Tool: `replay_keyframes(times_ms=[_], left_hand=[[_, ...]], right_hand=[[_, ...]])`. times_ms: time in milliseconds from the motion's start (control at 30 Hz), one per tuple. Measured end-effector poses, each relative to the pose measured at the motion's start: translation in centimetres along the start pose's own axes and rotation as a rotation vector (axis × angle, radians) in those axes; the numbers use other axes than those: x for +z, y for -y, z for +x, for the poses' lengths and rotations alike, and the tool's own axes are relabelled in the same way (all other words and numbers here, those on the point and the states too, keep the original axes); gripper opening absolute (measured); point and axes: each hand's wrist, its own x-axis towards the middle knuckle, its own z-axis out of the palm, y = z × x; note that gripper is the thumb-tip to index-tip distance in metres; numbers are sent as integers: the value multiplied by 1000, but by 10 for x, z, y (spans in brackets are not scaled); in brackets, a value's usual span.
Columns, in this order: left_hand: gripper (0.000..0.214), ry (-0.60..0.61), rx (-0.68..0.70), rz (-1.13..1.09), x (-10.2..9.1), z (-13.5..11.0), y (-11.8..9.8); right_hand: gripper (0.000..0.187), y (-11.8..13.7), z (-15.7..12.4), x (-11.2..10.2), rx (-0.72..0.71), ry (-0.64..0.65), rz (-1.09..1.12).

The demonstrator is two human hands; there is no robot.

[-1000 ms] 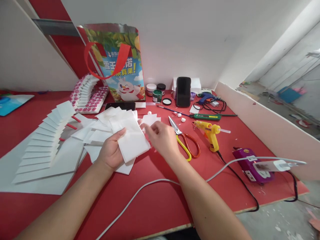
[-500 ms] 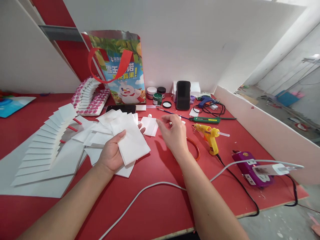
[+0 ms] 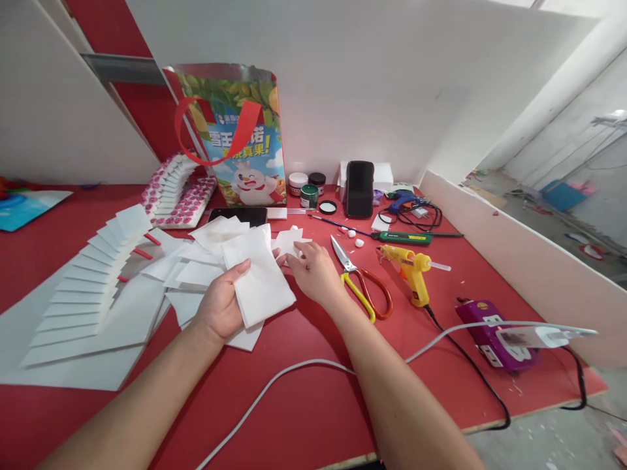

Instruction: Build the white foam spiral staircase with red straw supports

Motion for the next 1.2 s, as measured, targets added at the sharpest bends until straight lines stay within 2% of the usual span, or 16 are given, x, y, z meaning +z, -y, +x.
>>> replay_keyframes(times_ms=[67, 133, 200, 233, 300, 367, 467, 533, 633, 733, 900, 1033, 1200], left_hand=[[55, -12, -10, -4, 1, -1, -1], [53, -21, -38, -5, 3, -3, -1], [51, 1, -85, -2, 4, -4, -1], [49, 18, -112, -3, 4, -4, 0], [45, 23, -156, -17, 3, -3, 0], [40, -13, -186, -35, 1, -1, 0], [36, -21, -198, -61, -2, 1, -2], [42, 19, -219, -64, -3, 1, -4], [52, 57, -236, -42, -4, -1, -7], [52, 32, -161, -53, -2, -2, -8], [50, -35, -152, -68, 3, -4, -7], [59, 43, -202, -59, 1, -3, -5], [81, 165, -248, -111, -5, -1, -4]], right_hand=[[35, -4, 2, -5, 9, -145, 97], [30, -6, 1, -13, -47, -373, 140], [21, -3, -4, -21, -198, -551, 112], [16, 0, -7, -25, -293, -578, 92], [11, 9, -15, -27, -469, -482, 81], [17, 19, -23, -25, -582, -267, 93], [32, 29, -31, -19, -670, 30, 65], [34, 32, -33, -17, -715, 125, 22], [29, 31, -32, -19, -729, 174, -57], [30, 28, -29, -22, -710, 205, -101], [34, 23, -25, -21, -649, 103, -65], [37, 21, -25, -19, -654, 112, 69], [37, 23, -27, -18, -709, 178, 98]])
